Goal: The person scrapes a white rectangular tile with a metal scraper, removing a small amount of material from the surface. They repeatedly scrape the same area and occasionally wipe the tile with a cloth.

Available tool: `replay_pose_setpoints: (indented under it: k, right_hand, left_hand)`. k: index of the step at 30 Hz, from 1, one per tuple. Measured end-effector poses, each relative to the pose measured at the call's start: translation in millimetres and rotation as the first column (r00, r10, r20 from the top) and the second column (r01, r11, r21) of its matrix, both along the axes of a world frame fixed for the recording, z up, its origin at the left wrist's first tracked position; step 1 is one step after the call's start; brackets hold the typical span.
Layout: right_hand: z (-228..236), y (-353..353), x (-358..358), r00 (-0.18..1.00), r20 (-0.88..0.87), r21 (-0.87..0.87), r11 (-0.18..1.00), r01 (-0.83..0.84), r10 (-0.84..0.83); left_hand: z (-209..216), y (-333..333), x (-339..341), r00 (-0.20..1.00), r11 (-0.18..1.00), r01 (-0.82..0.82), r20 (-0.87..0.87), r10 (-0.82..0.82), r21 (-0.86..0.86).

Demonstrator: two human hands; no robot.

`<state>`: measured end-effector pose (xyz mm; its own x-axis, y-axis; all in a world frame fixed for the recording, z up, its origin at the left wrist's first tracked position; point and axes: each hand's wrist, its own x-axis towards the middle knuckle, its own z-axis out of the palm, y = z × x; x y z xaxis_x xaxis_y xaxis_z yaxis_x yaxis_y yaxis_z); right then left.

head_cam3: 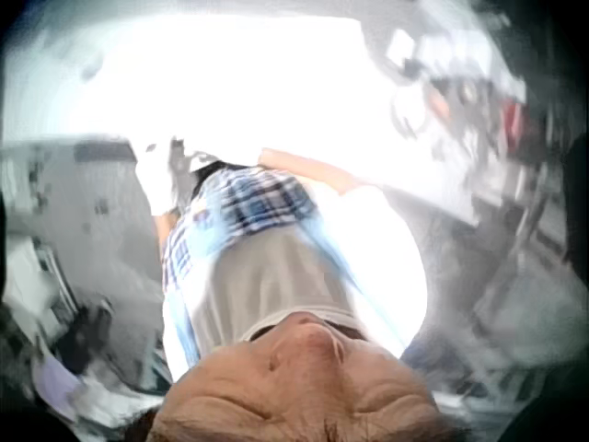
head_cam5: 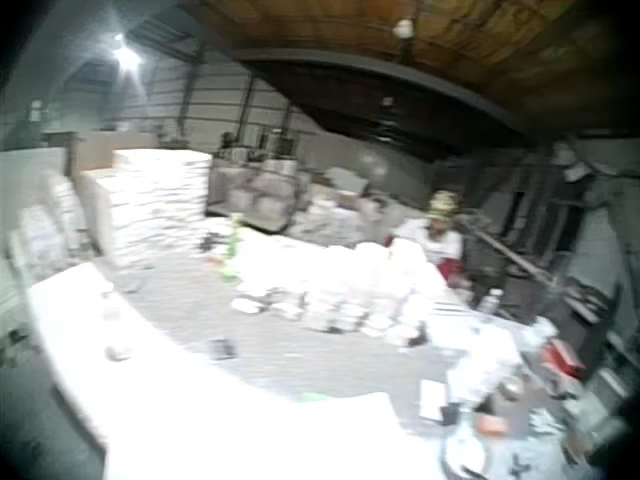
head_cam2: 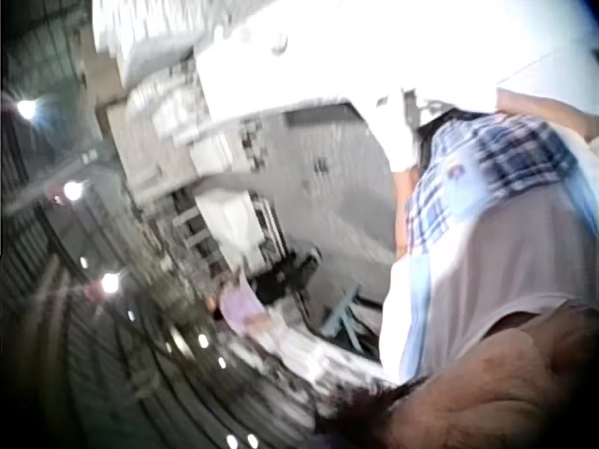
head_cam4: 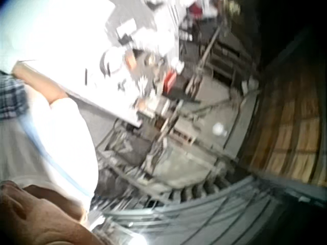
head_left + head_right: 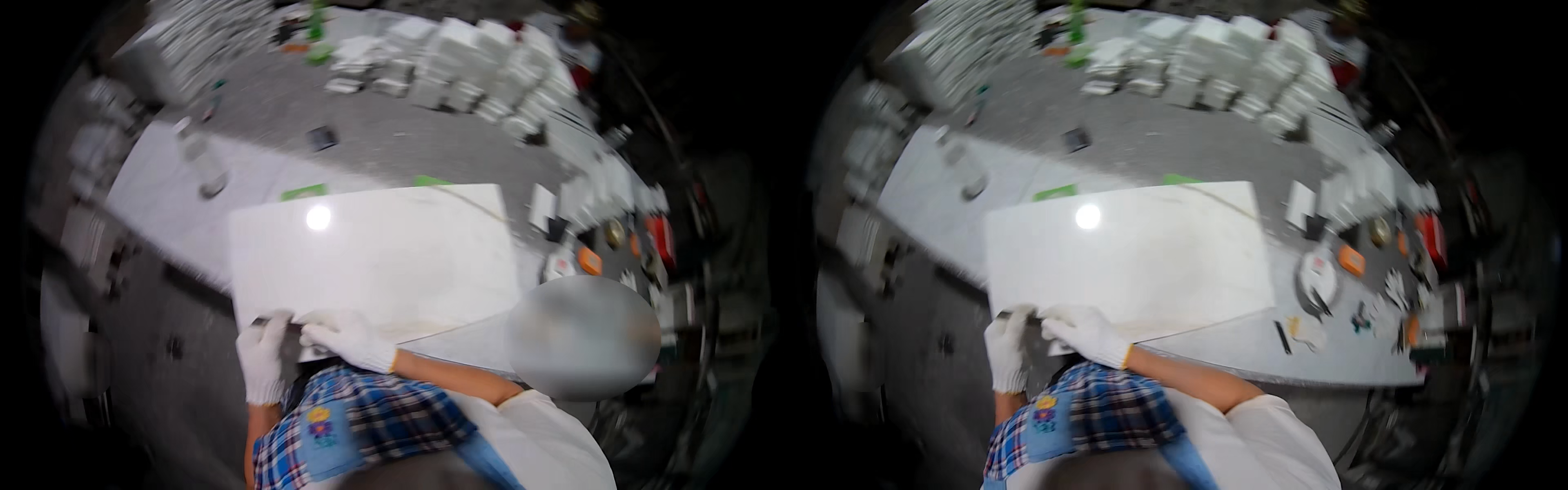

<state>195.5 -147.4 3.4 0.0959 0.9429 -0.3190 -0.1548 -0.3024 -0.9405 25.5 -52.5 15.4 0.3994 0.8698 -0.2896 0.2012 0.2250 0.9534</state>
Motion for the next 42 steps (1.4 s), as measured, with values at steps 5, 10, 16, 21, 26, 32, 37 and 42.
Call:
replay_pose_setpoints:
  k: [5, 10, 16, 21, 26, 32, 37, 42]
  right_hand:
    - [-64, -71, 105, 0.764, 0.498, 0.206, 0.912, 0.355, -0.410]
    - [-36, -195, 265, -0.146, 0.699, 0.489, 0.319, 0.812, -0.700]
    - [-51, -279, 350, -0.255, 0.958, 0.272, 0.136, 0.953, -0.131]
    - [-56, -273, 362, -0.134, 0.966, 0.026, 0.434, 0.900, 0.219]
    - [-63, -293, 366, -0.072, 0.997, 0.044, 0.517, 0.855, 0.034]
    - [-14, -186, 309, -0.205, 0.732, 0.481, 0.280, 0.831, -0.650]
    - [-3, -72, 230, 0.415, 0.526, 0.407, 0.649, 0.643, -0.742]
    - [-8, 25, 108, 0.706, 0.618, 0.267, 0.937, 0.224, -0.345]
  left_hand:
    - [-41, -7, 4, 0.981, 0.998, -0.070, 0.182, 0.068, 0.006]
    - [-43, -17, 11, 0.959, 0.994, -0.109, 0.265, 0.103, 0.010]
    - [-54, -17, 7, 0.973, 0.999, -0.051, 0.226, 0.048, 0.010]
    - [-48, -21, 0, 0.949, 0.995, -0.082, 0.300, 0.097, -0.061]
    - [-49, -19, -4, 0.937, 0.966, -0.035, 0.329, 0.120, -0.254]
    - [-48, -17, -19, 0.973, 0.971, -0.152, 0.142, 0.180, -0.187]
    - [-49, -12, -25, 0.990, 0.975, -0.099, 0.082, 0.117, -0.200]
    - [-34, -10, -28, 0.994, 0.980, -0.069, 0.068, 0.083, -0.186]
